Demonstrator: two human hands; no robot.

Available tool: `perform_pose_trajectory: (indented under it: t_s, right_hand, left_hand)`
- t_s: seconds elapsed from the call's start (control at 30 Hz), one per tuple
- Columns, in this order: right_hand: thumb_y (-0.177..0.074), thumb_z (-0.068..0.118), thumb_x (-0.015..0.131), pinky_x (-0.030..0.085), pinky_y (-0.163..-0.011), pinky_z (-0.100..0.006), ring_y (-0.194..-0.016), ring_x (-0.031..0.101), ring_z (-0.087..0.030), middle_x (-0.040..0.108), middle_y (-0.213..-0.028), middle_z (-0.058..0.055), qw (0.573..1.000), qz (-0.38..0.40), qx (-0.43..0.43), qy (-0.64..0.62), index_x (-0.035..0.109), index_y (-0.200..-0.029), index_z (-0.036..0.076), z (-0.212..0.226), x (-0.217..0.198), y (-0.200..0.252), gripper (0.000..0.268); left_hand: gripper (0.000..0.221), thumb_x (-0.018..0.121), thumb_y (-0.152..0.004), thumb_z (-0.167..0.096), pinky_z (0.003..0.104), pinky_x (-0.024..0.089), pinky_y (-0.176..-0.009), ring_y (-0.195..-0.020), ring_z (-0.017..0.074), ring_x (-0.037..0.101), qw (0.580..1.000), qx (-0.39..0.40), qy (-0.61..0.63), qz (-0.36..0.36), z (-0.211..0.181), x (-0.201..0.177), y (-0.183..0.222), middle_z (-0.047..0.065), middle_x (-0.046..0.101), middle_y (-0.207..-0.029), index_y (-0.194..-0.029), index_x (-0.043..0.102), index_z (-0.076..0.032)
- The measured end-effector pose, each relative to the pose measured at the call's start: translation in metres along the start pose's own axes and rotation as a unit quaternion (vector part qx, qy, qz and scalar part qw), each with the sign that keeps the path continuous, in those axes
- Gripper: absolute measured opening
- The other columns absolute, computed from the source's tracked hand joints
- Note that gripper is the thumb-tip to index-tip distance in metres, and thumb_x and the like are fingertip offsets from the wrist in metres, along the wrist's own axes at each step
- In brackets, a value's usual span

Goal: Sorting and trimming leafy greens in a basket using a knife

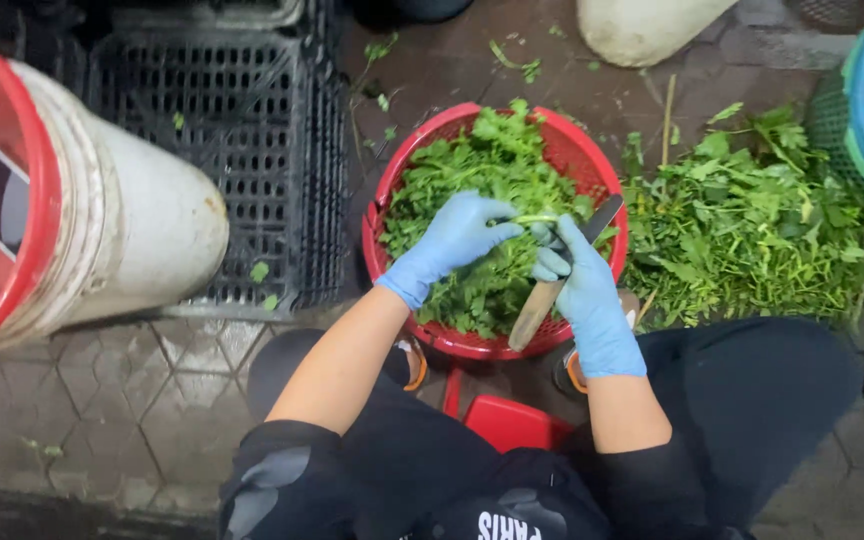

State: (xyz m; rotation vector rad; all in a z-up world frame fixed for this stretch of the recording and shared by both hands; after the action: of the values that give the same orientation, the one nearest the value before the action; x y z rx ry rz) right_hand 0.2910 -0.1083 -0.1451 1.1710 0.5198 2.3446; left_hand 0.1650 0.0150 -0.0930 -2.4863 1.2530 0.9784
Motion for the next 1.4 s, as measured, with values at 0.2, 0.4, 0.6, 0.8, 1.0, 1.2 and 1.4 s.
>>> perform_pose_trajectory:
  t_s: [0.2, 0.4, 0.6, 0.8, 1.0, 1.2, 1.4]
  right_hand:
    - [-0.097, 0.076, 0.026, 0.037, -0.045, -0.016, -0.051, 0.044, -0.002, 0.069, -0.120, -0.007, 0.979, -0.054, -0.087, 0.177, 0.048, -0.146, 0.000, 0.046, 0.012, 0.031, 0.093]
    - [-0.104, 0.028, 0.062, 0.047, -0.044, -0.020, -0.058, 0.061, -0.013, 0.064, -0.139, -0.015, 0.970, -0.011, -0.134, 0.204, 0.047, -0.150, 0.006, 0.025, -0.019, 0.013, 0.053]
    - [-0.100, 0.019, 0.070, 0.045, -0.037, -0.021, -0.051, 0.059, -0.012, 0.067, -0.086, -0.005, 0.970, -0.054, -0.153, 0.183, 0.065, -0.132, 0.003, 0.033, -0.018, 0.014, 0.035]
    - [-0.099, 0.025, 0.071, 0.043, -0.038, -0.020, -0.048, 0.060, -0.010, 0.076, -0.094, -0.005, 0.972, -0.118, -0.149, 0.137, 0.070, -0.116, 0.011, 0.036, -0.034, 0.010, 0.022]
    - [-0.081, 0.051, 0.082, 0.045, -0.052, -0.018, -0.059, 0.057, -0.006, 0.071, -0.085, 0.005, 0.908, -0.232, -0.294, -0.186, 0.068, -0.102, 0.019, 0.145, -0.163, -0.002, 0.041]
    - [-0.078, 0.052, 0.062, 0.061, -0.068, -0.017, -0.042, 0.044, -0.002, 0.058, -0.148, -0.024, 0.896, -0.333, -0.243, -0.166, 0.015, -0.164, 0.024, 0.143, -0.127, 0.057, 0.102]
    - [-0.084, 0.032, 0.081, 0.042, -0.039, -0.021, -0.044, 0.052, -0.009, 0.066, -0.071, 0.002, 0.913, -0.232, -0.060, 0.331, 0.075, -0.111, 0.016, 0.053, -0.112, -0.013, 0.032]
  left_hand:
    - [0.036, 0.067, -0.094, -0.044, 0.051, 0.044, -0.112, -0.129, 0.0341, 0.062, 0.984, -0.111, 0.120, 0.066, 0.028, 0.033, -0.020, 0.009, 0.074, -0.127, -0.115, 0.078, -0.017]
    - [0.035, 0.065, -0.094, -0.044, 0.047, 0.049, -0.106, -0.122, 0.0358, 0.066, 0.979, -0.106, 0.108, 0.137, 0.021, 0.049, -0.032, 0.010, 0.077, -0.117, -0.106, 0.080, -0.014]
    - [0.044, 0.066, -0.091, -0.048, 0.046, 0.050, -0.106, -0.124, 0.0373, 0.065, 0.976, -0.099, 0.100, 0.168, -0.010, 0.050, -0.030, 0.013, 0.075, -0.123, -0.115, 0.078, -0.012]
    - [0.039, 0.067, -0.092, -0.043, 0.047, 0.050, -0.104, -0.122, 0.0378, 0.066, 0.976, -0.084, 0.107, 0.171, -0.017, 0.047, -0.024, 0.014, 0.077, -0.118, -0.112, 0.079, -0.011]
    - [0.034, 0.068, -0.097, -0.040, 0.047, 0.047, -0.109, -0.122, 0.0331, 0.067, 0.988, -0.108, 0.059, 0.092, -0.031, -0.018, -0.006, 0.012, 0.077, -0.120, -0.114, 0.079, -0.013]
    - [0.067, 0.064, -0.096, -0.050, 0.055, 0.048, -0.094, -0.114, 0.0414, 0.067, 0.960, -0.051, -0.252, -0.111, 0.009, -0.092, 0.001, 0.023, 0.067, -0.133, -0.141, 0.058, -0.001]
    - [0.061, 0.062, -0.099, -0.057, 0.049, 0.046, -0.104, -0.113, 0.0404, 0.068, 0.963, -0.085, -0.234, -0.105, 0.024, -0.110, 0.031, 0.015, 0.072, -0.126, -0.141, 0.064, -0.013]
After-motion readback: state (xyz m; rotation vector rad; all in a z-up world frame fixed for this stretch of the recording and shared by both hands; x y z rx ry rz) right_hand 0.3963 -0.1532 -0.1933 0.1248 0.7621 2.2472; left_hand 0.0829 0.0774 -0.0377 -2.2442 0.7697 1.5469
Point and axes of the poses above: each hand's wrist, its own y-axis away from the middle knuckle, its own x-axis out of the palm, z = x × y, the point moved 7 cm from there along -y, towards the middle knuckle
